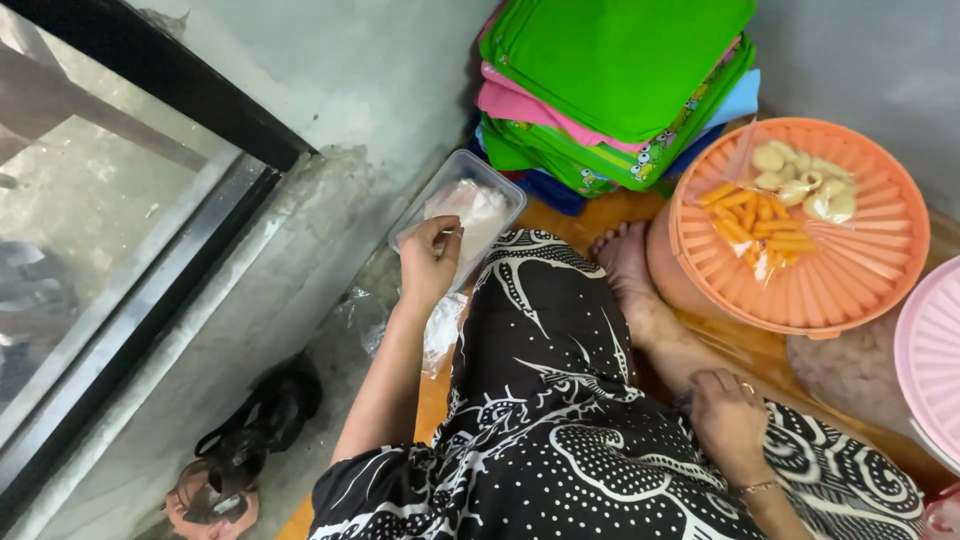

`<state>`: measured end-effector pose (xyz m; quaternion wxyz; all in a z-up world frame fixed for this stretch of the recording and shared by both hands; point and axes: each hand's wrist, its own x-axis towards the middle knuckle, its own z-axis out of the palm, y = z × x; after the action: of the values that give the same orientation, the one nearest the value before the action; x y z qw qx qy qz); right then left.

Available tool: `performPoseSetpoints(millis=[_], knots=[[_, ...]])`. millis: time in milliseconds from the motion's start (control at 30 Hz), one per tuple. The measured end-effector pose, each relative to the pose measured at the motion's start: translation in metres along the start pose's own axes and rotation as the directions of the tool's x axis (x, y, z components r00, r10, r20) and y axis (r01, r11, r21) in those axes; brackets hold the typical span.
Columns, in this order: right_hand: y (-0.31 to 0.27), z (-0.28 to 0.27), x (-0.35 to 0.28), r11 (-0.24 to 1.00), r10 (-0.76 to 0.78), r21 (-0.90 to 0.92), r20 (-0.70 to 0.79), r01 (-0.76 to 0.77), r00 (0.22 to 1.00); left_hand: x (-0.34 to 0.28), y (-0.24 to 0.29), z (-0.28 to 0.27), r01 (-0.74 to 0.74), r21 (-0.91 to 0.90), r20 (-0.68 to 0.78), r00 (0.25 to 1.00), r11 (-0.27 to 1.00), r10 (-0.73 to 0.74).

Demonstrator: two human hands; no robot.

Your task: Packing snacks into small plastic bags and then organizing those bags into larger green tote bags.

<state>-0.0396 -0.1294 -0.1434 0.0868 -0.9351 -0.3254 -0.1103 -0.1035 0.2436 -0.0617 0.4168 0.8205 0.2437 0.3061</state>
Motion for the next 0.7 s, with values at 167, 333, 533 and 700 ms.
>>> performPoseSetpoints(millis=[167,333,533,700], knots=[[-0.004,0.005,0.022,0.916,0.105,0.345,0.291,-0.207,0.951,0.004,-0.003,-0.017,0.016,0.089,-0.072,0.997,0.996,-0.009],[-0.031,-0.02,0.049,0.853,0.068,0.464,0.356,-0.239,0.932,-0.01,-0.017,-0.041,0.112,0.159,-0.12,0.988,0.981,-0.093],[-0.079,-0.053,0.102,0.763,-0.09,0.646,0.055,0.033,0.994,-0.037,-0.029,-0.069,0.142,0.257,-0.138,0.984,0.956,-0.109],[-0.127,-0.064,0.156,0.687,-0.315,0.679,-0.041,0.258,0.948,-0.076,-0.071,-0.079,0.224,0.596,0.089,0.936,0.771,-0.34]])
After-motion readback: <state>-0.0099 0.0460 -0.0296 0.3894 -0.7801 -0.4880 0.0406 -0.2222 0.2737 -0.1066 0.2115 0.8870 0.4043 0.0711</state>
